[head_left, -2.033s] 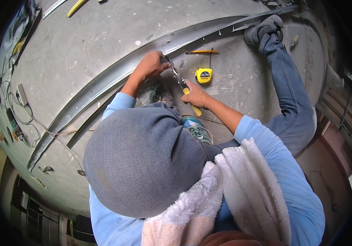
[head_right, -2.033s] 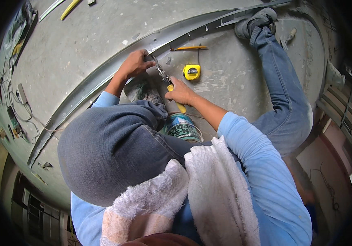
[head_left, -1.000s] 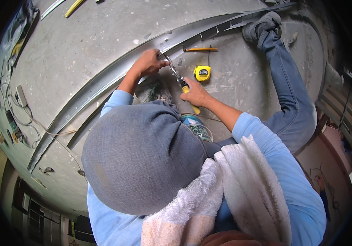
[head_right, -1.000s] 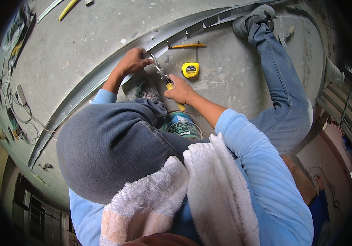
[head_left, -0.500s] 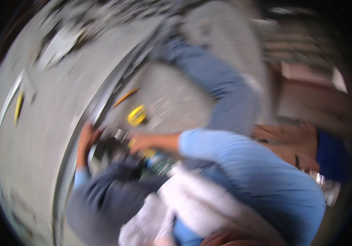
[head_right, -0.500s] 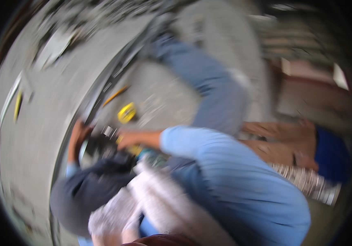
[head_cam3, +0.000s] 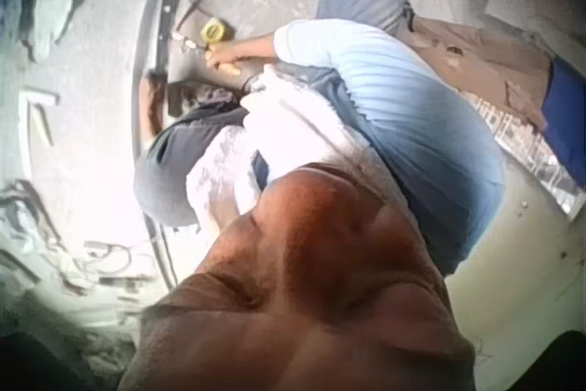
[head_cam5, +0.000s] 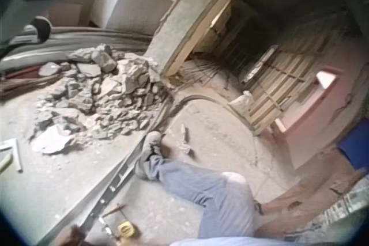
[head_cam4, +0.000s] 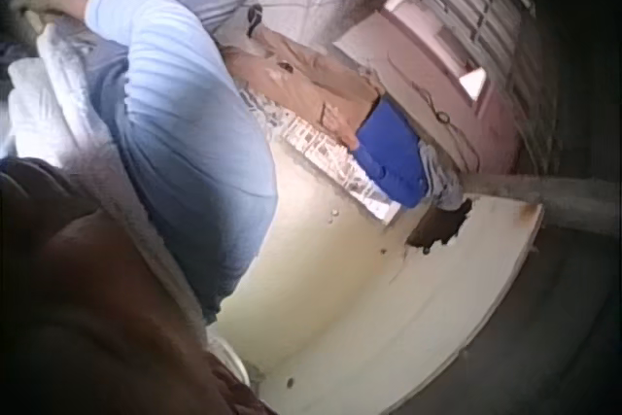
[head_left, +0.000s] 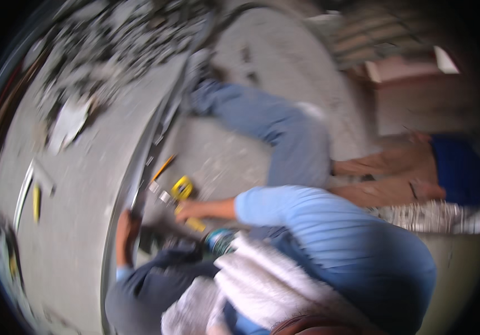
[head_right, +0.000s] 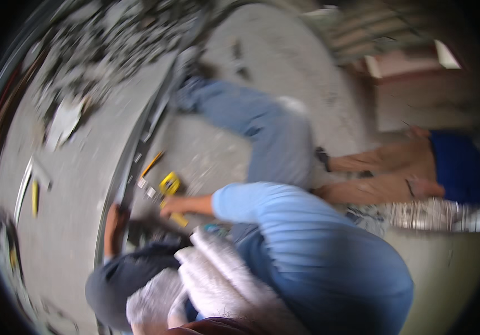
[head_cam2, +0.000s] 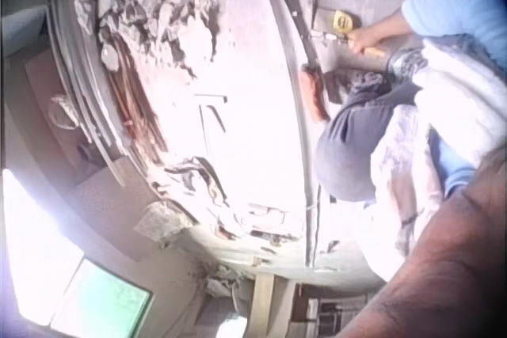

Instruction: The person sits on the floor and uses tin snips to cut a long metal strip into smaller pieces. The person repeatedly positions the snips, cuts, and removes the cut sections, leaving a pile of metal pieces on the floor.

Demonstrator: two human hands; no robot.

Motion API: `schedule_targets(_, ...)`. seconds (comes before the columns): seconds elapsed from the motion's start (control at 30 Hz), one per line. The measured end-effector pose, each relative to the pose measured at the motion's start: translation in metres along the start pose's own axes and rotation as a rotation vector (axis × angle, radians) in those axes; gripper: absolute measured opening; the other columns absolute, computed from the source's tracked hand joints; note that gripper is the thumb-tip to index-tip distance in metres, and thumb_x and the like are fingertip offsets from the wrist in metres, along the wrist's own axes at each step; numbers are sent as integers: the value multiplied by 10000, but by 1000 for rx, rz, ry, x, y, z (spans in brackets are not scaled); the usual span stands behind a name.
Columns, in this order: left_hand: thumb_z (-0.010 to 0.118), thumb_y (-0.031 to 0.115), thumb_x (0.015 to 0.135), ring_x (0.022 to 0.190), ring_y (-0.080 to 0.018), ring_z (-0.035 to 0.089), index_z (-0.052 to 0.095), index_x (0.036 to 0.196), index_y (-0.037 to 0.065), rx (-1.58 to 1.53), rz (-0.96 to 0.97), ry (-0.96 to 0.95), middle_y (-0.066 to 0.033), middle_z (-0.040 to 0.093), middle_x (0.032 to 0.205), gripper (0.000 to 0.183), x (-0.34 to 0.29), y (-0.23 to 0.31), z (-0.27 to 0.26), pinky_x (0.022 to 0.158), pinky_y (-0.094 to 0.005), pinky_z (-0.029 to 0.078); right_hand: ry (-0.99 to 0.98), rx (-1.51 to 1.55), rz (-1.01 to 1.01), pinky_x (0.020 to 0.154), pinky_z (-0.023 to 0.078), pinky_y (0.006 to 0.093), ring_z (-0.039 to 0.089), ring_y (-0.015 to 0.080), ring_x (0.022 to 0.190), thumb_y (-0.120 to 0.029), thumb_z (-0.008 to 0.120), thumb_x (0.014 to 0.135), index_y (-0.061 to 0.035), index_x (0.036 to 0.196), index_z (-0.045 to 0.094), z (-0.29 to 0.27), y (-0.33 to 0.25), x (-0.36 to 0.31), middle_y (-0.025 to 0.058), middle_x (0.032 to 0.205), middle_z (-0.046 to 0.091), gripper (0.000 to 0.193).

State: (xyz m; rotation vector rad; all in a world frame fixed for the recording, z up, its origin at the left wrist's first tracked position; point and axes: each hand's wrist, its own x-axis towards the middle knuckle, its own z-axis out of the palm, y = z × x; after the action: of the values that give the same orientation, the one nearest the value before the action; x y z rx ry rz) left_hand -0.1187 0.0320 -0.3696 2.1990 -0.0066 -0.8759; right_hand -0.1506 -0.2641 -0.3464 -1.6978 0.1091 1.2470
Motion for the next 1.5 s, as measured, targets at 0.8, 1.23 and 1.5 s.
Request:
schedule_targets(0.8,719,278,950,698,-156,634,636,1063,31,-687,-171,-323,-42,657,817,284,-85,52,-89,630,-324,517,141,636,178,686,555,410,608,230,725,-203,624,743,-66,862,614,-125,-52,36,91,829,618,182)
schedule_targets(1.23,725,238,949,764,-113,607,656,1070,25,-703,-274,-421,-11,658,853,255,-123,49,-140,701,-273,480,103,857,-273,917,529,467,638,286,919,-117,604,740,-109,1174,599,-287,-108,61,112,1027,655,434)
schedule_targets(1.5,748,256,934,734,-103,599,668,1055,10,-710,-120,-311,-5,663,837,285,-89,104,-131,659,-271,482,157,787,-482,861,525,452,644,283,909,-218,608,735,-34,942,639,-349,-150,26,129,966,669,278)
